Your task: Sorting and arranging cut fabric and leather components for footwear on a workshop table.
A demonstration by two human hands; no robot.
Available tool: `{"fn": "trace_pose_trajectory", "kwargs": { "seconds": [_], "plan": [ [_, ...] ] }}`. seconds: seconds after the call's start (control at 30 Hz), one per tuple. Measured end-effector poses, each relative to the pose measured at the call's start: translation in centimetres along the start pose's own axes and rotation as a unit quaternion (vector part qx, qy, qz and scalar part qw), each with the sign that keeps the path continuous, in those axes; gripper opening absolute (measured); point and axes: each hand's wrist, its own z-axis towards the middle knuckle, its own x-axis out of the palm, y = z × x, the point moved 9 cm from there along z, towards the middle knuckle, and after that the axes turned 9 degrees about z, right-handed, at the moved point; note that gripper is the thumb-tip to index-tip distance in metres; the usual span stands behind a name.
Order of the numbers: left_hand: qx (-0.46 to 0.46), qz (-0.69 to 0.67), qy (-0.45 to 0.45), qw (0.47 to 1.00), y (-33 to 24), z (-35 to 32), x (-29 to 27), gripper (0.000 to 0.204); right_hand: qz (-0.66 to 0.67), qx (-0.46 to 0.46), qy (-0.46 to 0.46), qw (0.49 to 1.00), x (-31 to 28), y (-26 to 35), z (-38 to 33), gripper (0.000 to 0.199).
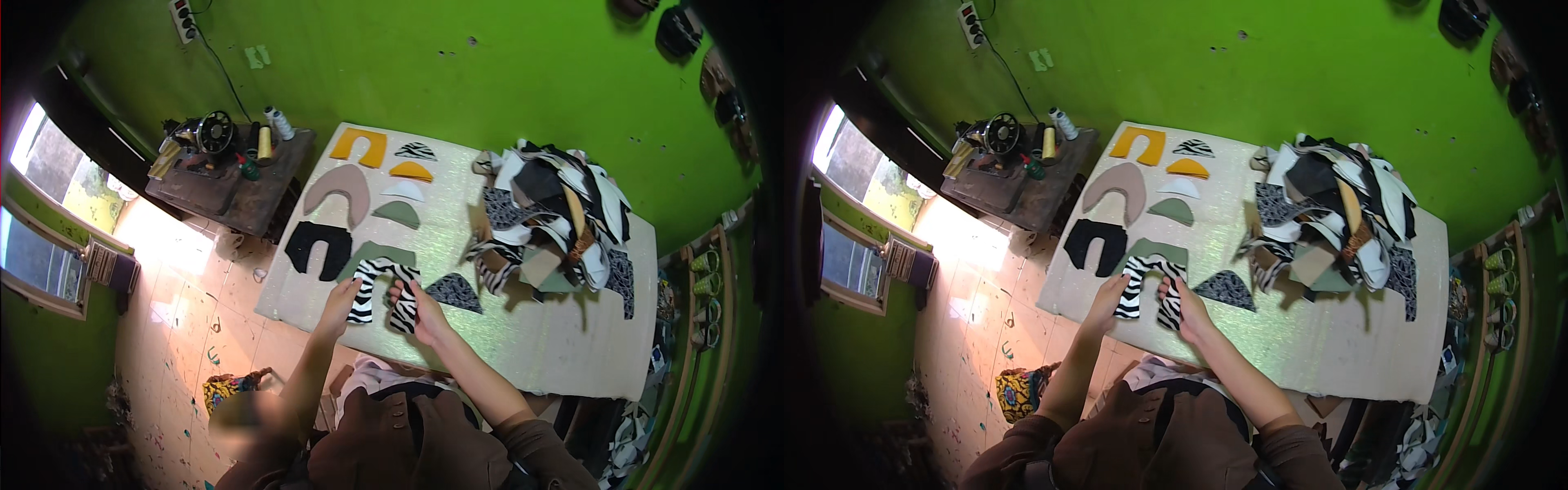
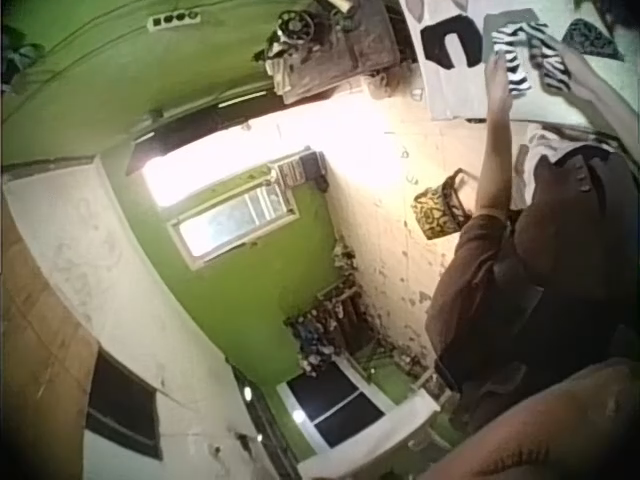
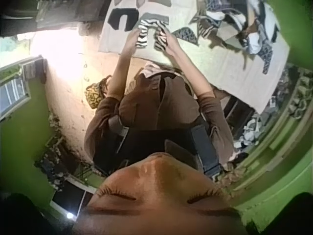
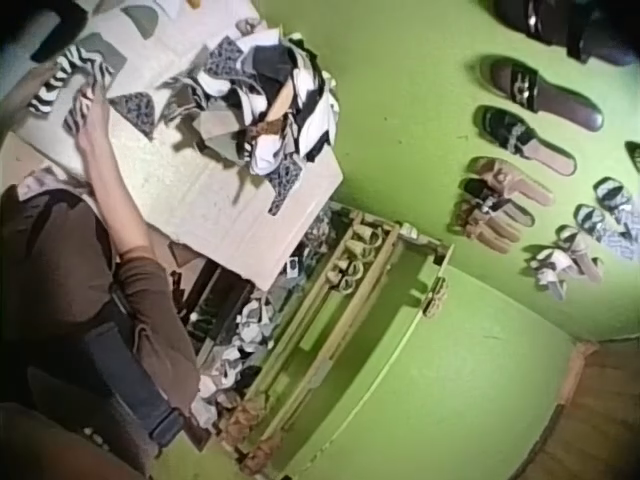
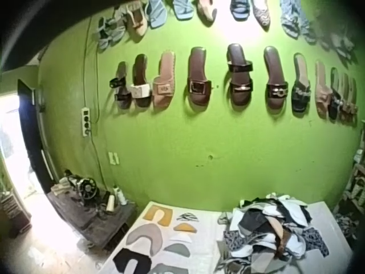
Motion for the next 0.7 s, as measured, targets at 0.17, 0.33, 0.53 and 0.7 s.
{"fn": "trace_pose_trajectory", "kwargs": {
  "seconds": [0.17,0.33,0.53,0.7],
  "plan": [
    [-0.007,0.096,-0.034,0.995,2.3,-0.4,-9.3,0.024,-0.017,-0.011,-0.026,0.999,2.1,-5.5,3.1,0.024],
    [0.047,0.299,-0.129,0.944,2.4,-0.5,-16.9,0.027,-0.115,-0.001,-0.042,0.992,3.6,-9.9,5.0,0.047],
    [0.137,0.474,-0.170,0.853,-0.7,-2.0,-18.6,0.029,-0.246,-0.017,-0.060,0.967,4.3,-13.7,6.5,0.049],
    [0.159,0.558,-0.195,0.791,-2.9,-2.9,-18.5,0.036,-0.459,-0.142,-0.080,0.873,6.3,-12.5,6.1,0.047]
  ]
}}
